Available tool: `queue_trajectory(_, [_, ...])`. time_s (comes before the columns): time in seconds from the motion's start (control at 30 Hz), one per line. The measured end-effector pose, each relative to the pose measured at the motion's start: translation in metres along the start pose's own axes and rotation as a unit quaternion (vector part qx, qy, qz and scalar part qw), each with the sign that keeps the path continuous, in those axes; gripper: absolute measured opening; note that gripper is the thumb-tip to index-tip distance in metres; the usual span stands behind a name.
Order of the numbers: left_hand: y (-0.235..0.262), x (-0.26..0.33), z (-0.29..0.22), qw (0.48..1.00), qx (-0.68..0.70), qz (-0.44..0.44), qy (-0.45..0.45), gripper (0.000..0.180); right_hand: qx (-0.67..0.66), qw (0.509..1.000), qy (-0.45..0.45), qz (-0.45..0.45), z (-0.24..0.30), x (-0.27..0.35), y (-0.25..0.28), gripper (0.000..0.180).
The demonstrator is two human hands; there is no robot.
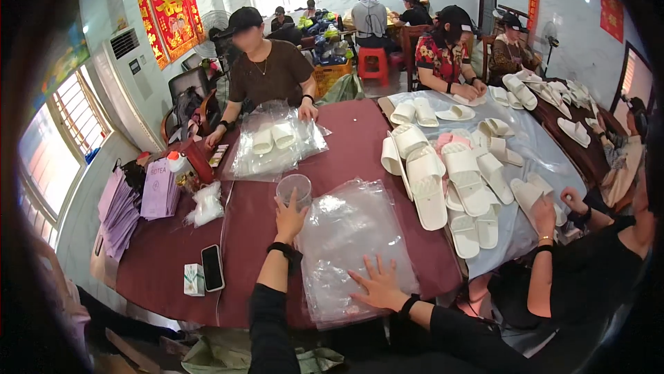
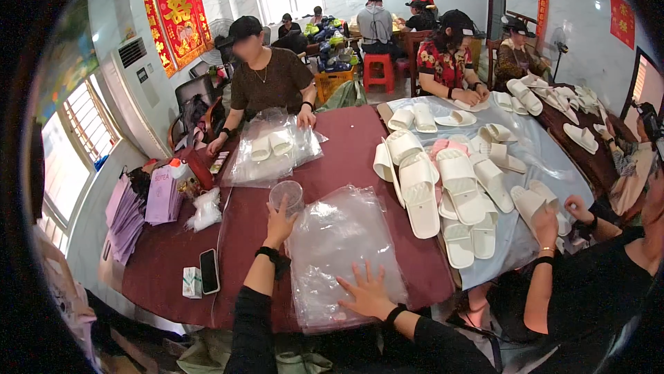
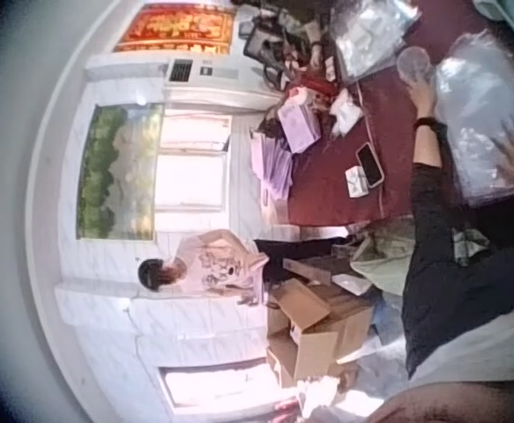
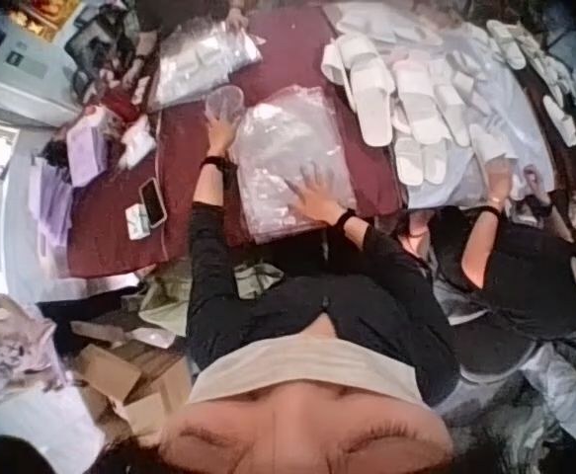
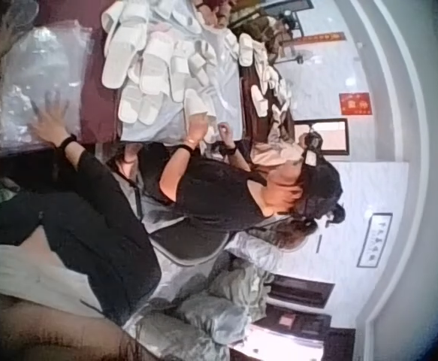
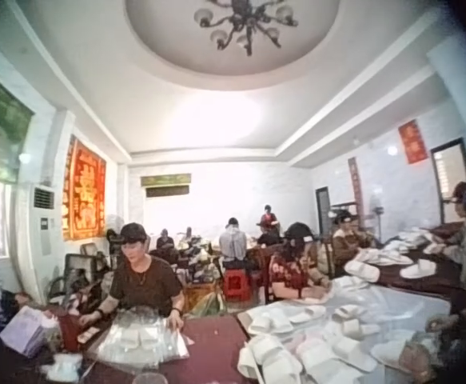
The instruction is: Packaging slippers into plastic bags and preparing boxes in a factory setting.
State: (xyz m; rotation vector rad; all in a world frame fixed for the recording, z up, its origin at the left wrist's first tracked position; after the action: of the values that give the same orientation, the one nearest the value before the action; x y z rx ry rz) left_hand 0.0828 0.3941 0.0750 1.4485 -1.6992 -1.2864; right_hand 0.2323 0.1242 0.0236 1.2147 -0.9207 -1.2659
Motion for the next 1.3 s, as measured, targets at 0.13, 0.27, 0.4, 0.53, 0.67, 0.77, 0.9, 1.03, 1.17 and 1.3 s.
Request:
queue_trajectory(0.13, [-0.019,-0.023,0.048,0.990,0.129,-0.023,0.047,0.053,-0.005,1.000,0.023,-0.004,0.010,-0.001,0.000,0.065])
queue_trajectory(0.27, [-0.019,-0.027,0.009,0.976,0.206,-0.073,0.024,0.040,0.012,1.000,-0.015,0.014,0.000,0.004,-0.001,0.064])
queue_trajectory(0.4, [-0.002,-0.017,0.040,0.953,0.246,-0.176,0.002,0.033,0.009,1.000,-0.001,0.011,0.004,0.001,-0.001,0.064])
queue_trajectory(0.53, [0.031,-0.006,0.020,0.910,0.386,-0.150,-0.011,0.033,0.008,1.000,-0.012,0.013,-0.004,0.003,-0.011,0.065])
queue_trajectory(0.67, [0.067,0.021,-0.009,0.863,0.483,-0.121,-0.085,0.033,-0.002,1.000,-0.016,0.020,-0.003,0.004,-0.004,0.065])
queue_trajectory(0.77, [0.072,0.043,-0.032,0.883,0.447,-0.063,-0.131,0.032,-0.004,1.000,-0.013,0.005,-0.004,0.005,-0.006,0.065])
queue_trajectory(0.9, [0.046,0.058,-0.038,0.927,0.343,-0.035,-0.146,0.029,-0.006,1.000,0.000,-0.003,-0.001,0.004,-0.006,0.065])
queue_trajectory(1.03, [0.012,0.052,-0.024,0.973,0.190,-0.049,-0.117,0.036,-0.025,1.000,-0.012,0.006,-0.004,0.003,-0.010,0.064])
queue_trajectory(1.17, [-0.004,0.047,-0.006,0.995,-0.068,0.001,-0.075,0.057,-0.041,0.999,-0.001,0.030,0.004,-0.001,-0.005,0.064])
queue_trajectory(1.3, [0.017,0.109,-0.059,0.979,-0.044,0.094,-0.178,0.067,-0.025,1.000,-0.004,-0.003,-0.005,0.001,-0.011,0.066])
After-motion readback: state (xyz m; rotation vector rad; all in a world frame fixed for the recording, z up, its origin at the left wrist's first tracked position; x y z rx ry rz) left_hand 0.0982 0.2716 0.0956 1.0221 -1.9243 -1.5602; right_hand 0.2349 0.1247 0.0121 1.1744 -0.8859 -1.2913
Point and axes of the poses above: each hand's wrist, its own x-axis away from the middle knuckle, its own y-axis out of the back of the hand, z = x × y, the point moved 5 cm from there along -x, towards the middle knuckle, and after that the axes turned 4 degrees about z, right-handed, at the moved point
